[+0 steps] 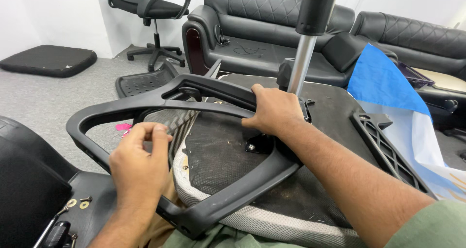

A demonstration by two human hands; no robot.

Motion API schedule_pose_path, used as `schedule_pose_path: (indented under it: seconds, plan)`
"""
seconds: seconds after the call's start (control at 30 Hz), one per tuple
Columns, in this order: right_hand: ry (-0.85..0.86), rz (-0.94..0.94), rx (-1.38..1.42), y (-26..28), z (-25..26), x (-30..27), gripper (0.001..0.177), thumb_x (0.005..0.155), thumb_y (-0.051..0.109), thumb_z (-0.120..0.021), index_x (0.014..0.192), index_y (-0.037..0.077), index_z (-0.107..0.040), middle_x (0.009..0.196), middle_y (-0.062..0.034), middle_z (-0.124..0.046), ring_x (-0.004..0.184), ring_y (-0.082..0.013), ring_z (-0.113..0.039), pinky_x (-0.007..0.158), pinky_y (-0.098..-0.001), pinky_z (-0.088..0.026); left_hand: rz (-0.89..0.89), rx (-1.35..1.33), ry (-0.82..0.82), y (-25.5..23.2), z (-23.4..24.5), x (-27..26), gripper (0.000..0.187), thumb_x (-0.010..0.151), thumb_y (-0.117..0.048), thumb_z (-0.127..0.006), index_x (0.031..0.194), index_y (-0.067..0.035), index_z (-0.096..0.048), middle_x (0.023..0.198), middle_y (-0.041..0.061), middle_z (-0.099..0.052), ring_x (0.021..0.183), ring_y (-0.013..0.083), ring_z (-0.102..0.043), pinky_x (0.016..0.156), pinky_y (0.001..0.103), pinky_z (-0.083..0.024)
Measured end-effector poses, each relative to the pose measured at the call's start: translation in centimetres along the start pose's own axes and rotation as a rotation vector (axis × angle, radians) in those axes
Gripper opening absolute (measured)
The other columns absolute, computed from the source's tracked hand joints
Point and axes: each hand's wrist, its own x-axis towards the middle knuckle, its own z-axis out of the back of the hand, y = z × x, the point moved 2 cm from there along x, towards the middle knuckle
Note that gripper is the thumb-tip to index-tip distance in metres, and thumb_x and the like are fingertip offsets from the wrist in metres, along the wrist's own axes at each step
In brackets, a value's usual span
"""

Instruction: The person uses a screwdriver to tighten screws on a chair base and then attaches a chair armrest to the seat. The person handles the chair base, armrest, and screws while working on the chair assembly.

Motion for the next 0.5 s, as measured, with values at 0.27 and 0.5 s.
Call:
schedule_pose_path:
  seconds: [0.27,0.5]
  plan:
    - [0.005,-0.001,0.008,0.0,0.2,-0.2,0.062,0.076,0.049,-0.081,0.117,0.009,-0.059,0.1,-0.0121,-0.073,0.098,-0.0295,-0.072,0.089,-0.0436,-0.058,-0.228,0.161,-0.272,3.0,0.1,-2.8,0.03,0.088,-0.013,-0.075,0.112,-0.005,-0.06,0.134,0.013,-0.065,0.134,0.0324,-0.053,0.121,0.049,-0.032]
    - [0.009,-0.006,0.012,0.0,0.1,0.0,0.062,0.075,0.049,-0.081,0.118,0.009,-0.059,0.101,-0.012,-0.073,0.099,-0.0284,-0.072,0.09,-0.043,-0.058,0.157,-0.037,-0.446,5.6,-0.8,-3.9,0.069,0.082,-0.006,-0.079,0.134,0.008,-0.037,0.14,0.031,-0.042,0.135,0.0406,-0.041,0.112,0.051,-0.034]
